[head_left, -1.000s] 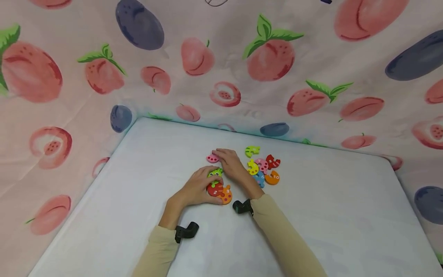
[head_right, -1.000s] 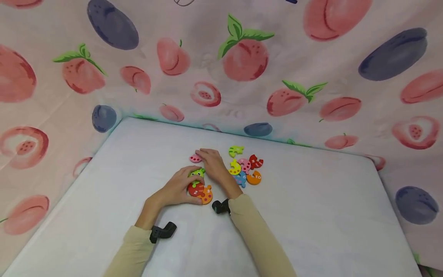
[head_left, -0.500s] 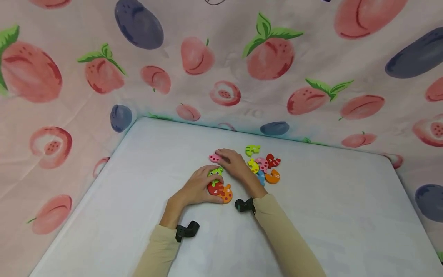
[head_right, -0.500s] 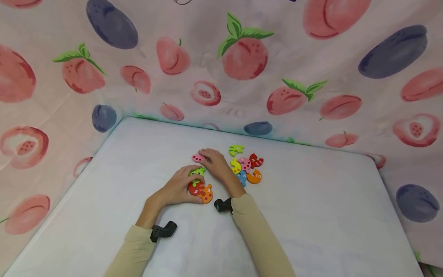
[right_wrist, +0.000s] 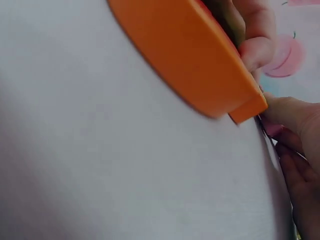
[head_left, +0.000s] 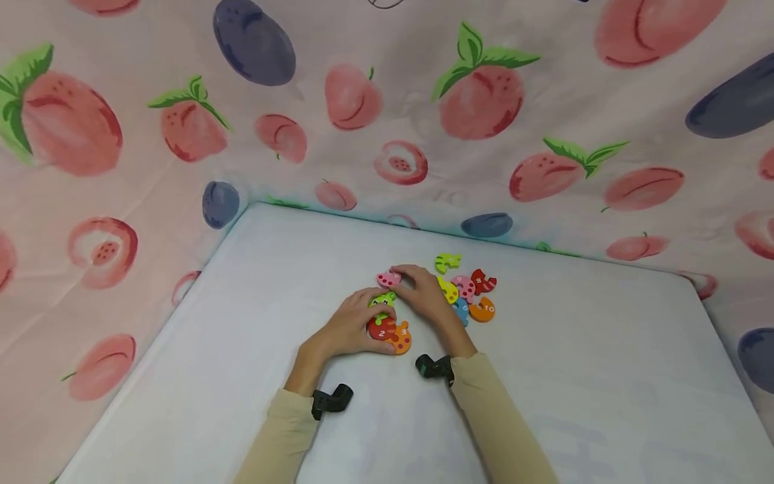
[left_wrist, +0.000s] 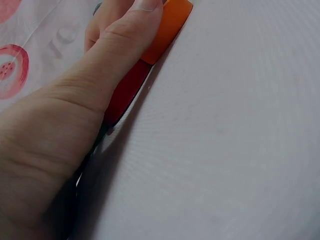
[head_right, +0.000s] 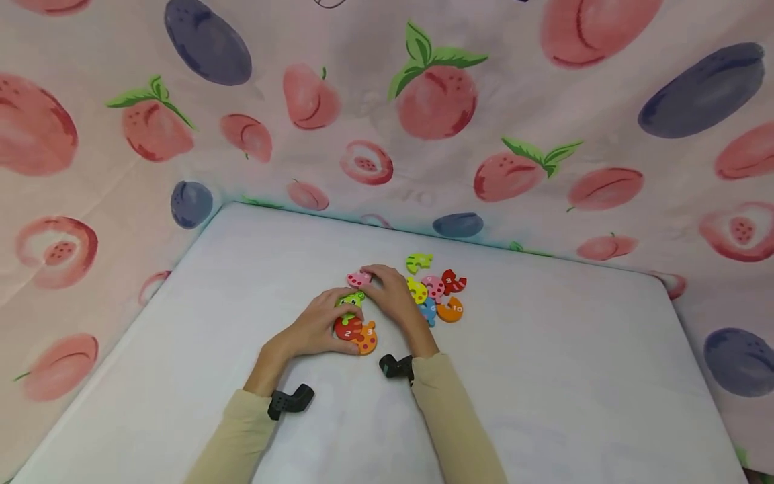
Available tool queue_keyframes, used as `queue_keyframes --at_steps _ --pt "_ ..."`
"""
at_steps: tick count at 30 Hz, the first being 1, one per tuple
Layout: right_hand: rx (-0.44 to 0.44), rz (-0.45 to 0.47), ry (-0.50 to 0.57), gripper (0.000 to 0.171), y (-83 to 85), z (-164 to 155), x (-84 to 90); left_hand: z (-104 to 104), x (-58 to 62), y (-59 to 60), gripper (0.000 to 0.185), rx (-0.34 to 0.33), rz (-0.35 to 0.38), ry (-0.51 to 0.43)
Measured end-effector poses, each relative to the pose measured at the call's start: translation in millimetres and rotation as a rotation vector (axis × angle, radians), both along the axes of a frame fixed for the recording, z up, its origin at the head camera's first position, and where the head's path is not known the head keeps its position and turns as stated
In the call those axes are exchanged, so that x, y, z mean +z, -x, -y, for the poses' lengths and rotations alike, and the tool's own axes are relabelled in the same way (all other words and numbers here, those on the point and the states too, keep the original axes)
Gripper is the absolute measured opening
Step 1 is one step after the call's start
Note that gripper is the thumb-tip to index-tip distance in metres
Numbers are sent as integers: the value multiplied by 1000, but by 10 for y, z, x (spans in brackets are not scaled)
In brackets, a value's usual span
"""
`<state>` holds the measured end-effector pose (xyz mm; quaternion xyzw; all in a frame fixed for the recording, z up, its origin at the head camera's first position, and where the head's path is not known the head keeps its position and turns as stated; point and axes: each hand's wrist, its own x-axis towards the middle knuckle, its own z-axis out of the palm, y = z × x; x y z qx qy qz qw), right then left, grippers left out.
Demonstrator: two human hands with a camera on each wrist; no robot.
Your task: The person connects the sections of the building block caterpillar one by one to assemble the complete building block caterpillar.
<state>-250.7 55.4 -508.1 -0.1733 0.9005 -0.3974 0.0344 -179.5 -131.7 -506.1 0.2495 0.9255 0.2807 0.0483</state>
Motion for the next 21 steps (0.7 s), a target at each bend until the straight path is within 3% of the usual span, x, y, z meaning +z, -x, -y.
queue_keyframes --at_steps 3,7,14,16,21 --pt "-15 29 46 45 -2 -1 -13 -5 4 2 54 10 11 15" --pt "-99 97 141 48 -34 -11 -28 -9 -14 -4 56 9 16 34" --pt "-129 259 411 53 -294 -91 28 -14 -21 -8 60 7 18 34" --pt "-122 310 509 53 -380 -109 55 -11 -22 0 62 9 14 37" --pt "-112 459 883 52 -542 -174 92 -16 -11 11 64 7 22 20"
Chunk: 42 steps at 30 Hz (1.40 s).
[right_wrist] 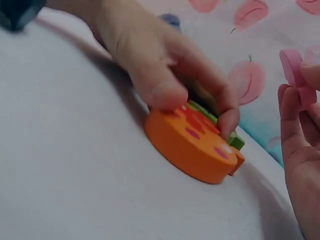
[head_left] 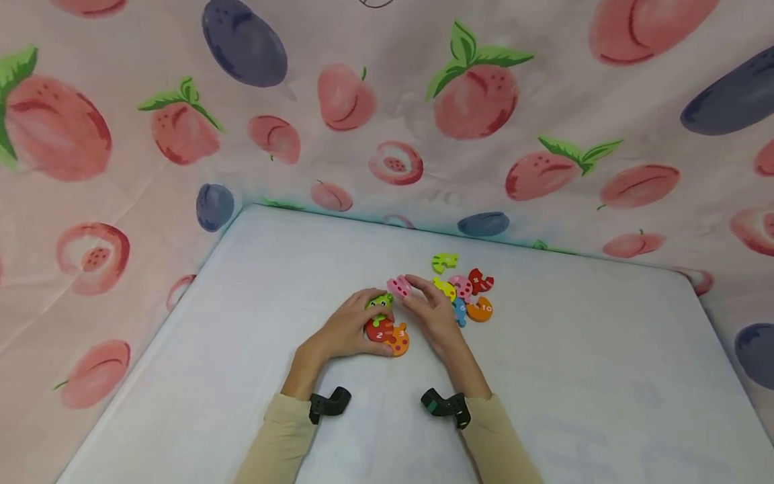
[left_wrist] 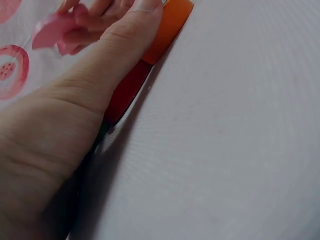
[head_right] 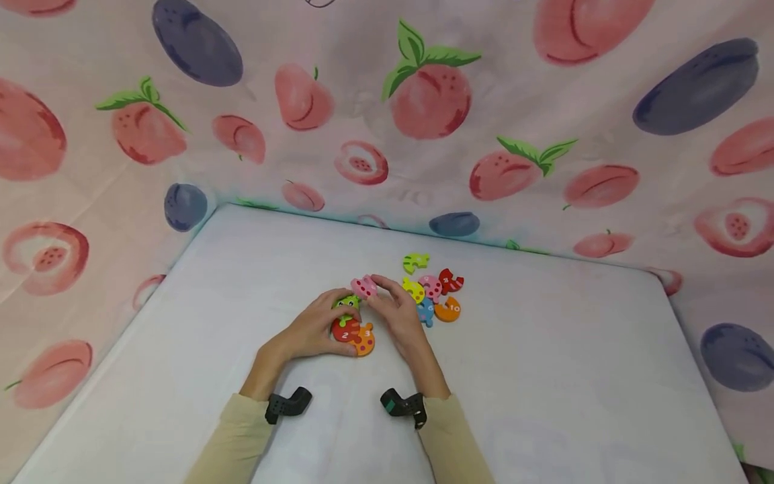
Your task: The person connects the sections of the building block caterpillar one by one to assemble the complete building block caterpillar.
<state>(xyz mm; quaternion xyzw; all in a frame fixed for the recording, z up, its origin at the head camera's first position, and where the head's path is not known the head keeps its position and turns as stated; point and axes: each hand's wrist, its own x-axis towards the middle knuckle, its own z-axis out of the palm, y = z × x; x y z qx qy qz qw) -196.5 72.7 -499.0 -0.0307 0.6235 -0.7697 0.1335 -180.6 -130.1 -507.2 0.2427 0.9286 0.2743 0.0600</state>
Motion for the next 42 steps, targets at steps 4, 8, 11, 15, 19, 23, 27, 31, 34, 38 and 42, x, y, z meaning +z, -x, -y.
queue_keyframes --at_steps 4,8,11,15,19,23,27,31,34,38,42 --pt "-27 107 232 53 -153 -87 14 -19 18 -20 62 3 27 0" --pt "-49 171 357 57 -320 -157 22 -63 42 -70 61 -25 36 1" --pt "-55 189 414 54 -409 -185 20 -138 50 -113 62 -78 30 -2" --pt "-43 165 434 44 -466 -199 11 -278 39 -155 73 -136 38 14" --pt "-35 137 426 35 -502 -224 3 -392 52 -188 83 -150 64 13" --pt "-75 168 395 43 -563 -293 17 -439 61 -198 77 -146 66 15" --pt "-171 194 365 49 -607 -390 13 -455 53 -189 62 -147 50 16" --pt "-241 198 344 48 -606 -447 -5 -458 51 -182 58 -149 48 15" --pt "-247 191 307 47 -603 -468 -5 -467 44 -175 57 -157 42 10" --pt "-225 172 252 44 -620 -489 -2 -486 34 -171 57 -172 34 5" --pt "-205 163 230 41 -636 -489 1 -491 31 -170 57 -174 29 3"
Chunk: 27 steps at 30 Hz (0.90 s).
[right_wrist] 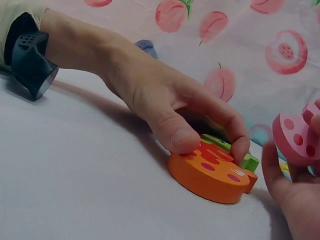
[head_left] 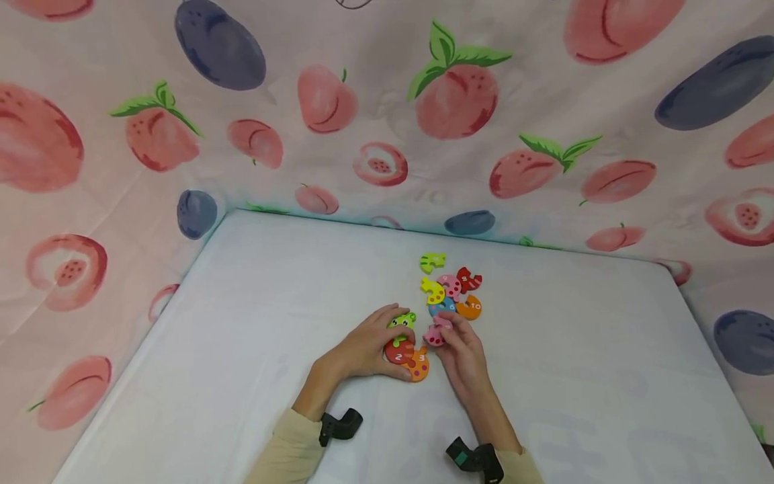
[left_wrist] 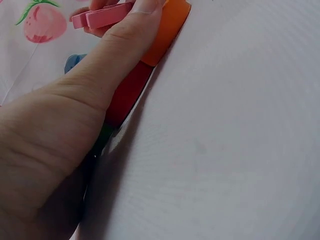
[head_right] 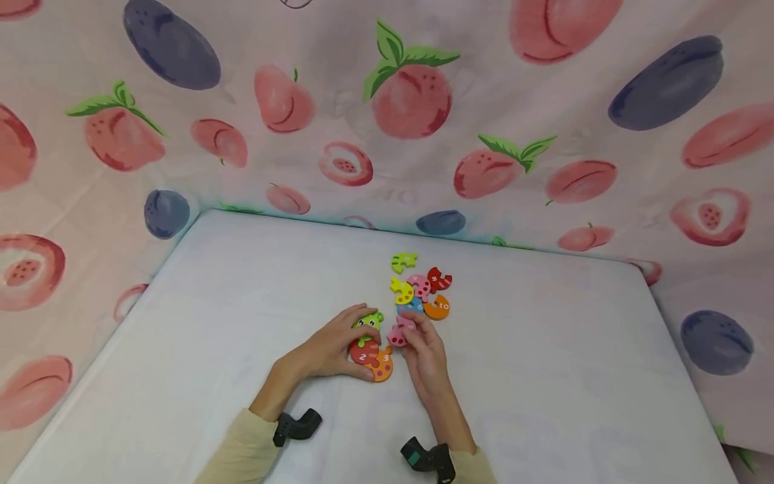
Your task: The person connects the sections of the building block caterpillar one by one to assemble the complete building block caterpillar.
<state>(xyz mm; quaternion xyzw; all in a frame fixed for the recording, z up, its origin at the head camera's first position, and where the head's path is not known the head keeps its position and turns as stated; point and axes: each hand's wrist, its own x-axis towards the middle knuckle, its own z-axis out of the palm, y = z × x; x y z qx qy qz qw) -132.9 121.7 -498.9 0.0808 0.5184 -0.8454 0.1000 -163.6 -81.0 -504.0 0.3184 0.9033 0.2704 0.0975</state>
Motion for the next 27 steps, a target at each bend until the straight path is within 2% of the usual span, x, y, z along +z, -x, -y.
queue_keyframes --at_steps 5,8,12,15,21,27 --pt "-7 -35 -79 48 -21 29 -27 -1 -14 -5 57 2 -1 -3" --pt "-17 -67 -199 50 -31 52 -42 1 -12 -3 57 0 -2 2" --pt "-15 -94 -367 43 -48 77 -61 18 -1 3 58 -6 -13 4" --pt "-13 -110 -494 39 -56 83 -72 35 11 12 56 -8 -63 3" --pt "-36 -184 -790 31 -86 77 -94 53 26 36 45 3 -233 -31" --pt "-36 -163 -856 29 -103 75 -85 39 20 53 44 -18 -266 -53"
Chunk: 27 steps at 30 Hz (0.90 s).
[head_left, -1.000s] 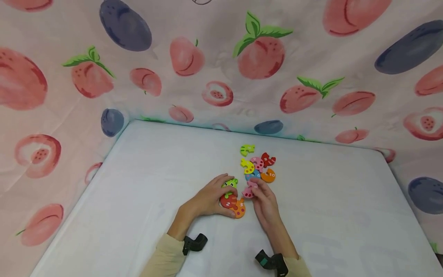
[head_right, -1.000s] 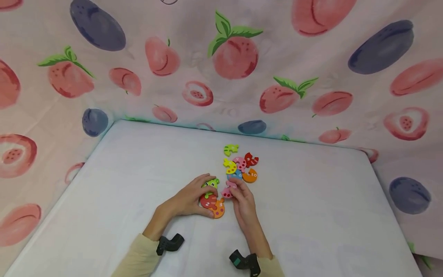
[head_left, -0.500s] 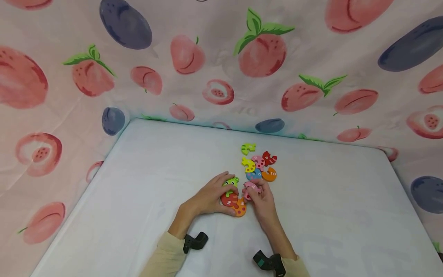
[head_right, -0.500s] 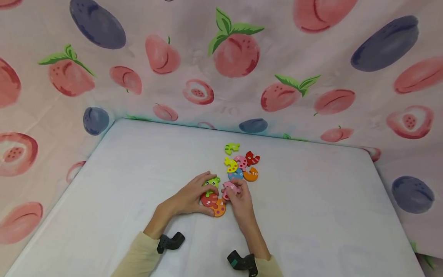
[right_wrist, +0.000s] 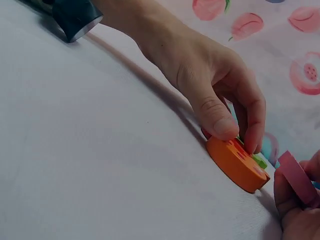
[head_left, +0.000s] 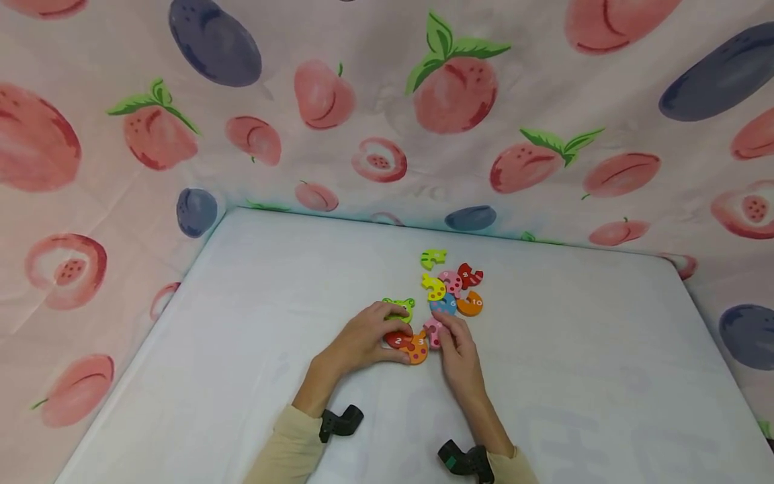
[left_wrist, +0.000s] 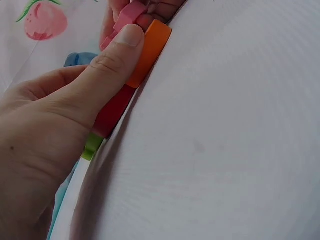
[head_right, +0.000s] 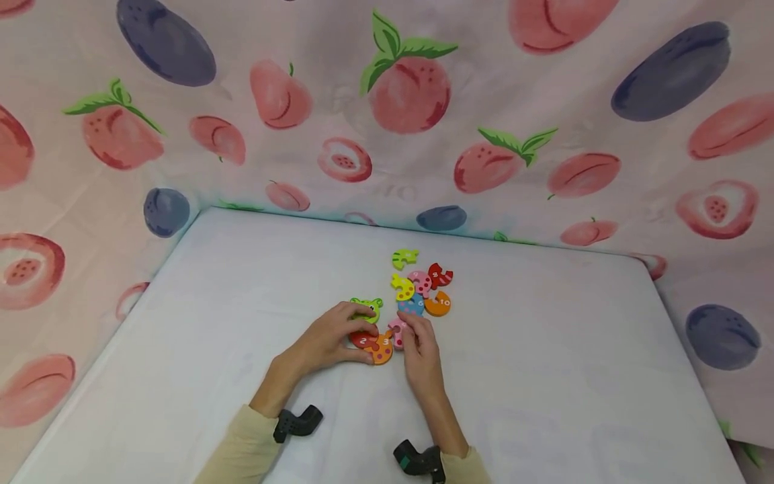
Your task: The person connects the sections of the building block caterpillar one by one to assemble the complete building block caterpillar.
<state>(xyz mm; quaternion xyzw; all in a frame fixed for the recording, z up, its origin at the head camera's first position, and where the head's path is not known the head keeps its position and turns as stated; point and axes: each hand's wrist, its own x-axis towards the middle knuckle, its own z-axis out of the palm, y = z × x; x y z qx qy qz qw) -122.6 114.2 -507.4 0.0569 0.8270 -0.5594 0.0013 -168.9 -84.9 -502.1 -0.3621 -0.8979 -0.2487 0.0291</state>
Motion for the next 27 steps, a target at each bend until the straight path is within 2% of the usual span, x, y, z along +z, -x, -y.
queue_keyframes --at_steps 8,16,20,24,27 --pt "28 27 0 36 -7 43 -8 -4 18 -19 44 -1 48 -24" --pt "-3 76 6 34 14 43 13 -10 -6 -14 44 5 60 -30" --pt "-22 78 62 41 6 32 3 -6 -26 -12 44 8 59 -34" --pt "-80 81 153 55 24 13 -25 -7 -29 -15 45 10 55 -43" --pt "-111 84 192 57 36 11 -34 -7 -19 -22 45 14 60 -44"
